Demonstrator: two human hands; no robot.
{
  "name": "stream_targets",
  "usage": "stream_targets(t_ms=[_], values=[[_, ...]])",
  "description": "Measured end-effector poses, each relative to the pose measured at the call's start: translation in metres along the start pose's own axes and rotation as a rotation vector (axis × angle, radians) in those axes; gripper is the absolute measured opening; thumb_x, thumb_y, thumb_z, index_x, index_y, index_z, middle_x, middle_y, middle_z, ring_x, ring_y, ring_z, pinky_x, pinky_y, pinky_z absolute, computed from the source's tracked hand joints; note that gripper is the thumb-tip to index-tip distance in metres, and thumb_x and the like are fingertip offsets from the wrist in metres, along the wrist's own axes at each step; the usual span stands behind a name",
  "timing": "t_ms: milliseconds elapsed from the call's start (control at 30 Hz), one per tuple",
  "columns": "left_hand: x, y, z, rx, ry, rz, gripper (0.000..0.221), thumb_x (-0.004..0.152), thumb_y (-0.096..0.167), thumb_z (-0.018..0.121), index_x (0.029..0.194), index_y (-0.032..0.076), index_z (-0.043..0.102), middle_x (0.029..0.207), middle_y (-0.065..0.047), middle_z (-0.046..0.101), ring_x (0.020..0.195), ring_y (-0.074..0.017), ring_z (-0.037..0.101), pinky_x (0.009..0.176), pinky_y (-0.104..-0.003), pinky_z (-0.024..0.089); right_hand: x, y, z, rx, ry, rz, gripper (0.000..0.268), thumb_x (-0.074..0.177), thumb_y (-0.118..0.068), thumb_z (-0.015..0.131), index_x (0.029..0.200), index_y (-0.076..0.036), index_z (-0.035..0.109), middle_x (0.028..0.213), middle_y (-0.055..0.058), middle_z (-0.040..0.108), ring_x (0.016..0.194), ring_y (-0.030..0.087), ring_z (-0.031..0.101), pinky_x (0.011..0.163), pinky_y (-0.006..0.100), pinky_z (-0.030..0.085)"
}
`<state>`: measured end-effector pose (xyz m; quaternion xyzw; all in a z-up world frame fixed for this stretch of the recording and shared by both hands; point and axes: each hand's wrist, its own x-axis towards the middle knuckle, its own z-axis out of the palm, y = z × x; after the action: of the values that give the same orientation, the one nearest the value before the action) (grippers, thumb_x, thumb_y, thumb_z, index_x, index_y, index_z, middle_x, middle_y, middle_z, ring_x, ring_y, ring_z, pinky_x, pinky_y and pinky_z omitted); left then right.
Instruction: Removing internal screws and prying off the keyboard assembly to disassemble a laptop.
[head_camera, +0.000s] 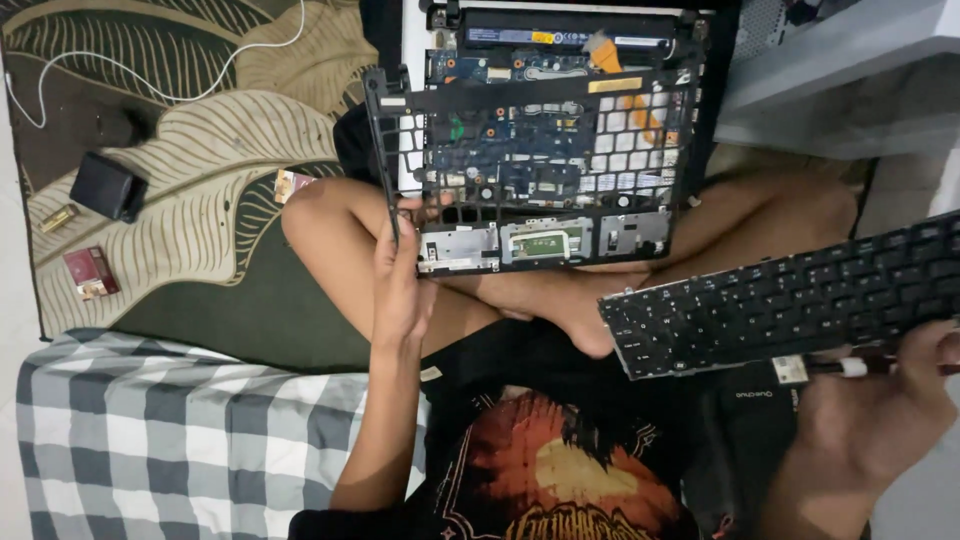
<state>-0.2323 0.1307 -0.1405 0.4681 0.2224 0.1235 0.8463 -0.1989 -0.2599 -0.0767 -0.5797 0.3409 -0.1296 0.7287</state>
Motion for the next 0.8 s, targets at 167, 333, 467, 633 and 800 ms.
stream_targets(t_ms=[167,333,467,633,800], values=[[-0.001,0.003,0.009,-0.028,-0.009,-0.026,0.026,0.111,0.031,0.046,0.124,0.013,0.059,0.13,-0.014,0.068,0.13,-0.0223,0.061,0.111,-0.035,0.049,0.003,0.014,0.001,0.018,-0.024,0.074,0.009,0.103,-0.033,0.076,0.104,-0.031,0.067,0.128,-0.008,0.064,0.121,0.012,0.061,0.088,0.027,0.049],[-0.002,0.001,0.011,-0.077,-0.003,-0.05,0.026,0.112,0.03,0.047,0.127,0.012,0.06,0.131,-0.013,0.068,0.127,-0.0215,0.063,0.106,-0.034,0.054,0.002,0.015,0.013,0.145,-0.015,0.192,0.013,0.095,-0.031,0.08,0.105,-0.027,0.073,0.135,-0.004,0.07,0.129,0.019,0.067,0.097,0.034,0.057],[-0.005,0.006,0.012,-0.075,-0.049,0.01,0.027,0.112,0.031,0.047,0.126,0.01,0.058,0.132,-0.016,0.066,0.131,-0.0258,0.061,0.113,-0.039,0.051,-0.004,0.007,0.028,0.149,-0.038,0.221,0.035,0.091,-0.03,0.078,0.123,-0.017,0.072,0.134,0.002,0.069,0.12,0.02,0.066,0.09,0.032,0.057],[-0.008,0.008,0.012,-0.106,-0.055,0.009,0.028,0.112,0.031,0.049,0.127,0.01,0.058,0.133,-0.017,0.066,0.132,-0.0271,0.061,0.112,-0.041,0.052,-0.002,0.008,0.033,0.176,-0.032,0.262,0.022,0.094,-0.026,0.077,0.114,-0.02,0.073,0.133,-0.003,0.069,0.127,0.015,0.065,0.11,0.031,0.056],[-0.01,0.004,0.009,-0.173,-0.097,0.008,0.026,0.113,0.031,0.047,0.126,0.01,0.057,0.135,-0.02,0.064,0.131,-0.0277,0.06,0.11,-0.041,0.052,-0.006,0.005,0.041,0.207,-0.032,0.311,0.042,0.088,-0.025,0.08,0.127,-0.014,0.071,0.132,0.0,0.071,0.119,0.018,0.068,0.093,0.031,0.058]])
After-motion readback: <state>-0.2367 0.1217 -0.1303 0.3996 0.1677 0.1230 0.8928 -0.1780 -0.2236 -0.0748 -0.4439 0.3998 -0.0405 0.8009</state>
